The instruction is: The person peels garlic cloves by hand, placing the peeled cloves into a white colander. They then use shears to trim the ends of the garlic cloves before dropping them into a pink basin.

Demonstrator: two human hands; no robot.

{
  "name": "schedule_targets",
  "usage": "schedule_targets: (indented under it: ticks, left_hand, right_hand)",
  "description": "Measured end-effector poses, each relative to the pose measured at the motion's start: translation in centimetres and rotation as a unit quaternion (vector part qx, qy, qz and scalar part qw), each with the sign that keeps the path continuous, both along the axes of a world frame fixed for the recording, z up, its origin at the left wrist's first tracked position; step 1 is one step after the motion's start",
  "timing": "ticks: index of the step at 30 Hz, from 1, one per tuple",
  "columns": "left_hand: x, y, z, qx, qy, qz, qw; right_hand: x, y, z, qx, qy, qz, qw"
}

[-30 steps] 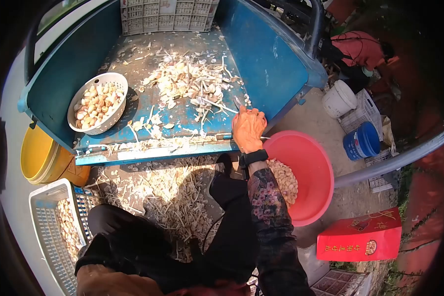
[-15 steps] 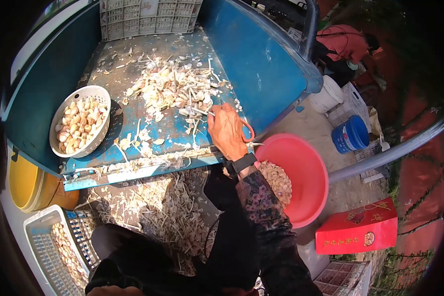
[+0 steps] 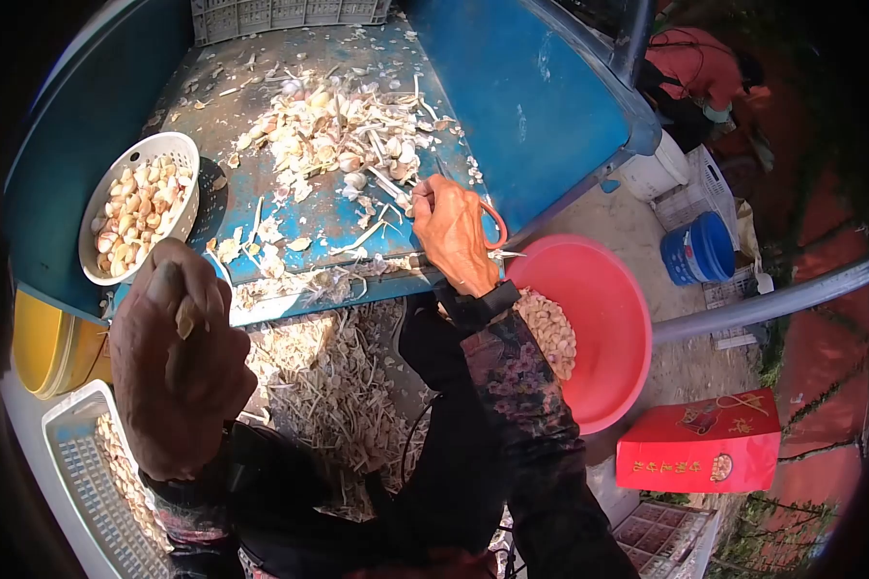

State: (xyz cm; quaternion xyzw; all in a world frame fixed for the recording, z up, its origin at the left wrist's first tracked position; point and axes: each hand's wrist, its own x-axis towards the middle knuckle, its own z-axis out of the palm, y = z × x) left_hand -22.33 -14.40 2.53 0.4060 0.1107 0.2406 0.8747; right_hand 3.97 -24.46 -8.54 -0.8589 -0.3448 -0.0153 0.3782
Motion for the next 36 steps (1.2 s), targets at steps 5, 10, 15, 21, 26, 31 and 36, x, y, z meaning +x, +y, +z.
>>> schedule_targets:
  ticks: [5, 10, 15, 21, 26, 31, 36]
  left_hand:
    - [3.6, 5.6, -6.7, -0.122, 0.015, -0.071, 0.990]
    - [5.3, 5.3, -7.7, -0.138, 0.123, -0.025, 0.982]
    - [6.8, 5.5, -9.9, -0.127, 0.100, -0.060, 0.985]
    - [8.6, 5.4, -12.3, -0.073, 0.064, -0.071, 0.993]
    - [7.9, 6.5, -11.7, -0.090, 0.086, -0.004, 0.992]
    - [7.5, 6.7, -11.7, -0.087, 0.092, -0.007, 0.992]
    - [7.5, 5.8, -11.5, -0.018, 0.129, -0.011, 0.991]
  right_hand:
    - [0.3, 0.0, -0.2, -0.091, -0.044, 0.054, 0.993]
    - [-0.6, 0.2, -0.2, -0.070, -0.029, 0.087, 0.993]
    - [-1.3, 0.1, -0.7, -0.122, -0.143, 0.121, 0.975]
    - [-2.2, 0.8, -1.0, -0.047, -0.099, 0.128, 0.986]
    - [-4.2, 1.0, 1.9, -0.055, 0.032, 0.170, 0.983]
    - [-4.7, 1.6, -0.3, -0.080, -0.016, 0.268, 0.960]
    - [-4.8, 1.9, 0.0, 0.058, 0.125, 0.210, 0.968]
